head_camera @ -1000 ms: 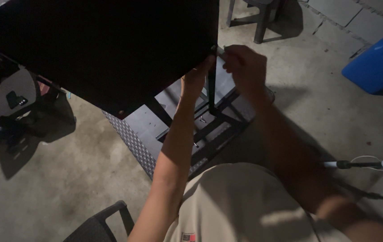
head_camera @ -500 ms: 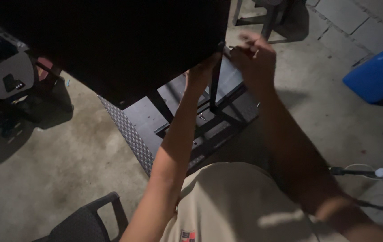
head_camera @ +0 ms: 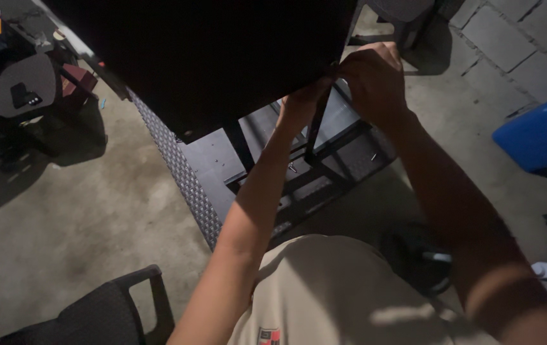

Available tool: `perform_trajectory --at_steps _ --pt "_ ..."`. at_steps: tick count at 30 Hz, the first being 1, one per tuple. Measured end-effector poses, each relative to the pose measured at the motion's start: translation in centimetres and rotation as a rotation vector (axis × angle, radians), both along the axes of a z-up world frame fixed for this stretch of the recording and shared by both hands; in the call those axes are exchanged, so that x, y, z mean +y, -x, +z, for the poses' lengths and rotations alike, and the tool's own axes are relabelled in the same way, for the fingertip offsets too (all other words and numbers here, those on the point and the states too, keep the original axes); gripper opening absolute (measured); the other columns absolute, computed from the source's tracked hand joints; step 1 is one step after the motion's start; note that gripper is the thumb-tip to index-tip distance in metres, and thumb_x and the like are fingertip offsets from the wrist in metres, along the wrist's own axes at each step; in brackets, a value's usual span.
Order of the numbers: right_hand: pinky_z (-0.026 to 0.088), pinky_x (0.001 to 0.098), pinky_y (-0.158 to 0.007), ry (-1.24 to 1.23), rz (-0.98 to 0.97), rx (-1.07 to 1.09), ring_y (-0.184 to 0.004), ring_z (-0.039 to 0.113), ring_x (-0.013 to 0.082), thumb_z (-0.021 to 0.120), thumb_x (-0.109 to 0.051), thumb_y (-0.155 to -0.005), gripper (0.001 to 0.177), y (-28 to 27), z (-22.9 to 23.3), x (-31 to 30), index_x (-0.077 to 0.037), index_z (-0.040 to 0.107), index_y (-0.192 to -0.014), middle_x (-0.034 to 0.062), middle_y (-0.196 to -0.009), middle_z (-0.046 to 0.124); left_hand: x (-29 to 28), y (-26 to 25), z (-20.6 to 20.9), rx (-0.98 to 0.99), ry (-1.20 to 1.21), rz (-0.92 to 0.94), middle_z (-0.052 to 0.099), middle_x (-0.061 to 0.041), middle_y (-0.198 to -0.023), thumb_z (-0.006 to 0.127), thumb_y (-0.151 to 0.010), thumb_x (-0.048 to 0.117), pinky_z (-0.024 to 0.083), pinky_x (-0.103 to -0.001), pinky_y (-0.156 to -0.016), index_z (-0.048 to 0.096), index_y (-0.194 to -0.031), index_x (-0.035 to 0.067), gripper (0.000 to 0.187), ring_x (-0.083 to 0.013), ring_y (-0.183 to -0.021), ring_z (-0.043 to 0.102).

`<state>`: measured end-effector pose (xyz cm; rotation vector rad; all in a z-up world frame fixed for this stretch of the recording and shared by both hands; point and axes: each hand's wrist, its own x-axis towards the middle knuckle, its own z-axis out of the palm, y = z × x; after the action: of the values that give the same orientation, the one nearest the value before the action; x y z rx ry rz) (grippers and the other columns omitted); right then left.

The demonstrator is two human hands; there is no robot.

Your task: The person assembles a metal shelving unit by inserting and tightening screws into the frame using an Allen key. They work on multiple joints and corners, securing the structure together.

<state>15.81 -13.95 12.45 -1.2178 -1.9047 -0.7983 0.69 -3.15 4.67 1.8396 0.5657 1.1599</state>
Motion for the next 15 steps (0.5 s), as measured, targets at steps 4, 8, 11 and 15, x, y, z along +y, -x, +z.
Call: perform_trajectory --at_steps 4,8,11,15 --pt "0.046 0.0405 -0.097 0.063 -0.13 -0.145 -0.106 0.065 0.0189 0.068 -0.011 -0.106 0.013 0.1 0.2 0.1 -0.018 0.078 -0.102 -0.0021 -0.103 0.071 0.6 -0.3 -0.3 0.138 0.15 0.004 0.075 -0.005 -0.096 0.064 -0.098 0.046 0.056 -0.037 -0.082 0.076 -0.109 0.019 0.032 -0.0175 -0.09 0.071" --pt "0.045 0.0398 -0.095 -0.002 -0.132 -0.344 -0.108 0.064 0.014 0.069 -0.015 -0.108 0.011 -0.5 2.0 -0.1 -0.017 0.079 -0.104 -0.0048 -0.106 0.07 0.5 -0.4 -0.5 0.162 0.102 0.052 0.074 -0.002 -0.103 0.064 -0.096 0.047 0.057 -0.036 -0.084 0.073 -0.116 0.021 0.034 -0.0171 -0.096 0.072" --pt "0.048 0.036 -0.09 -0.077 -0.054 -0.473 -0.107 0.063 0.0139 0.071 -0.02 -0.113 0.01 -1.1 3.1 -0.3 -0.016 0.08 -0.11 -0.0027 -0.106 0.069 0.8 -0.5 -1.2 0.237 0.005 0.068 0.072 -0.003 -0.11 0.06 -0.101 0.047 0.055 -0.037 -0.088 0.071 -0.122 0.024 0.033 -0.0179 -0.103 0.07" --pt "0.056 0.0368 -0.097 0.037 -0.105 -0.378 -0.117 0.065 0.0163 0.07 -0.018 -0.107 0.01 -1.0 2.5 -0.6 -0.023 0.078 -0.11 -0.0039 -0.105 0.067 1.4 -1.0 -2.0 0.386 -0.255 0.151 0.067 -0.008 -0.117 0.057 -0.107 0.041 0.053 -0.041 -0.089 0.071 -0.128 0.026 0.029 -0.0222 -0.107 0.066"
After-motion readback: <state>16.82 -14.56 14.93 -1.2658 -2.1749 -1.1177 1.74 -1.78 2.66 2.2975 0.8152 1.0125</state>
